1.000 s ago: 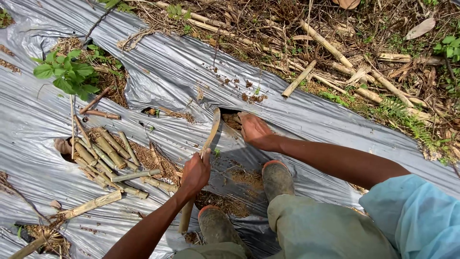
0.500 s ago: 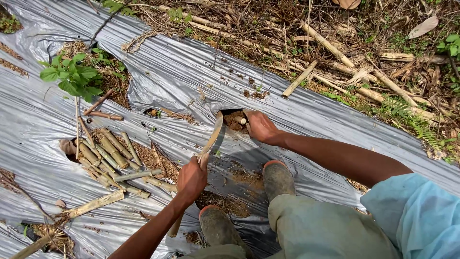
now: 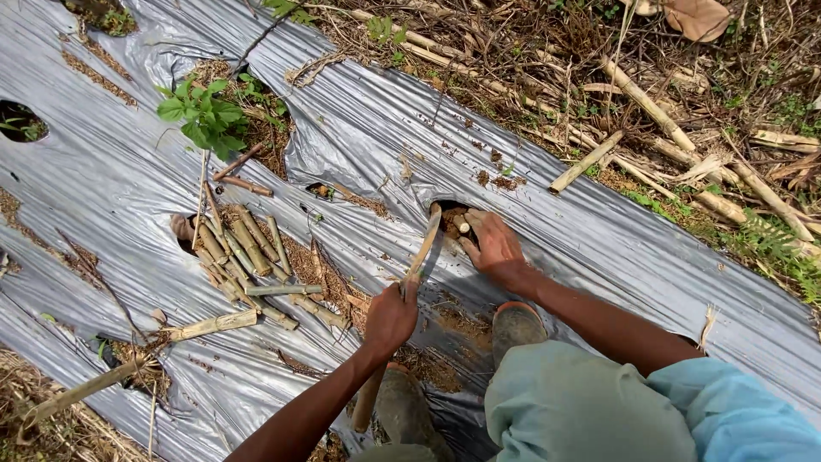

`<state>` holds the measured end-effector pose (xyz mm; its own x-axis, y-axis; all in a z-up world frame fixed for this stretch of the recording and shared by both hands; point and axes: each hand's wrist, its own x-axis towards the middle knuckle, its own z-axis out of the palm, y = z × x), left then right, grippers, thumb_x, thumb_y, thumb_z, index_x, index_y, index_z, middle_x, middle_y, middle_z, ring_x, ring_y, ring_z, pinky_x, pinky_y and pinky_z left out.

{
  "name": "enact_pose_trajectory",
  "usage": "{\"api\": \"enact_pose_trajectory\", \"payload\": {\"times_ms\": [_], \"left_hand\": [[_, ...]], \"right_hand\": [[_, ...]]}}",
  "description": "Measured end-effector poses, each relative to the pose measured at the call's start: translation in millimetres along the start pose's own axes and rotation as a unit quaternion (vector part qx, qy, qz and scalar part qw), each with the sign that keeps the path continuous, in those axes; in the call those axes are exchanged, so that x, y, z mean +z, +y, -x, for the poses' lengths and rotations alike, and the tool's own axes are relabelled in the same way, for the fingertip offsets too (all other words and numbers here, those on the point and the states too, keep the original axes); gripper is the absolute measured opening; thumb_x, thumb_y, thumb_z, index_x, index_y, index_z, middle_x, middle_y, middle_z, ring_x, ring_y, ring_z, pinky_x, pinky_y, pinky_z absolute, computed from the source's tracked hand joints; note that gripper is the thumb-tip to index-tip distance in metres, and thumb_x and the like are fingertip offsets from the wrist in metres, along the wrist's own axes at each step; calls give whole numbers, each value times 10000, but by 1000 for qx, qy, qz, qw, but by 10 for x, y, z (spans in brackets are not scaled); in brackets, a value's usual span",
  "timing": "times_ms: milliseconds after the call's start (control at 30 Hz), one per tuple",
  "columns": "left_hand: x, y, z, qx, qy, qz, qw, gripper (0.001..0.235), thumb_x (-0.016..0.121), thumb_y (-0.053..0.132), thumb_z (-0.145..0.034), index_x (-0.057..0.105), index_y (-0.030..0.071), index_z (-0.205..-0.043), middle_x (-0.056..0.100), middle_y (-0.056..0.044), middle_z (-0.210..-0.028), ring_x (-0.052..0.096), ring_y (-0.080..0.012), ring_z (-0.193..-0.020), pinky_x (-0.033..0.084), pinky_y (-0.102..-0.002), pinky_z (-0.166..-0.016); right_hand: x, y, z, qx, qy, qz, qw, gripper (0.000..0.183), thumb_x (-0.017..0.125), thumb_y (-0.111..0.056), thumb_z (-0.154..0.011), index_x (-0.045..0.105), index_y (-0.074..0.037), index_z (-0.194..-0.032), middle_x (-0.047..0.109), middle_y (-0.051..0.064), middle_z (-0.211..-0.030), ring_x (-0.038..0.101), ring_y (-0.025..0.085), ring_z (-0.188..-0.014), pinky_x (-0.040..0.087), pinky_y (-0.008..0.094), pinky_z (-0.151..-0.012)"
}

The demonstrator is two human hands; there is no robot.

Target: Planting wooden cuttings into holes in plastic mulch using a sickle to clear the soil

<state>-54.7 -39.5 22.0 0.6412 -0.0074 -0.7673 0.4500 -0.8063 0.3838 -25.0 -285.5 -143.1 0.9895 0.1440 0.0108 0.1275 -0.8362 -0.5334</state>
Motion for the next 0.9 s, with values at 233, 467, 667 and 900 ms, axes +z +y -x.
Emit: {"api": "enact_pose_trajectory", "payload": {"times_ms": [233, 467, 667, 900], "left_hand": [[102, 622, 382, -34, 57, 124, 990, 570, 334, 373, -1084, 647, -95, -1171, 711, -335, -902, 732, -507, -954, 574, -581, -764], [821, 559, 232, -83, 157, 158, 971, 519, 331, 410, -1125, 613, -17, -1213, 720, -217, -862, 734, -367, -806, 572, -528, -657], [1245, 357, 116, -107, 186, 210, 954, 636, 246, 537, -1126, 612, 17, -1150, 710, -210, -887, 723, -363, -847, 586, -546, -683], [1308, 298, -58, -94, 197, 216, 952, 671, 265, 555, -1127, 667, 21, -1069, 694, -151, -740, 661, -256, -603, 481, -460, -516]], "right_hand": [[-232, -314, -104, -48, 81, -46, 994, 572, 649, -11, -893, 488, 4, -1441, 448, 206, -1446, 544, 472, -1241, 508, 647, -1006], [-466, -392, -223, 26, -23, 3, 999, 468, 604, -51, -940, 579, 23, -1401, 562, 203, -1396, 588, 392, -1269, 588, 492, -973], [-165, -66, -64, -42, 19, -74, 996, 349, 596, -51, -918, 651, -39, -1263, 562, 152, -1404, 584, 418, -1266, 601, 521, -945], [-42, -124, 105, 31, -32, -82, 996, 537, 725, -164, -891, 550, -48, -1386, 482, 150, -1494, 666, 387, -1104, 648, 454, -775]]}}
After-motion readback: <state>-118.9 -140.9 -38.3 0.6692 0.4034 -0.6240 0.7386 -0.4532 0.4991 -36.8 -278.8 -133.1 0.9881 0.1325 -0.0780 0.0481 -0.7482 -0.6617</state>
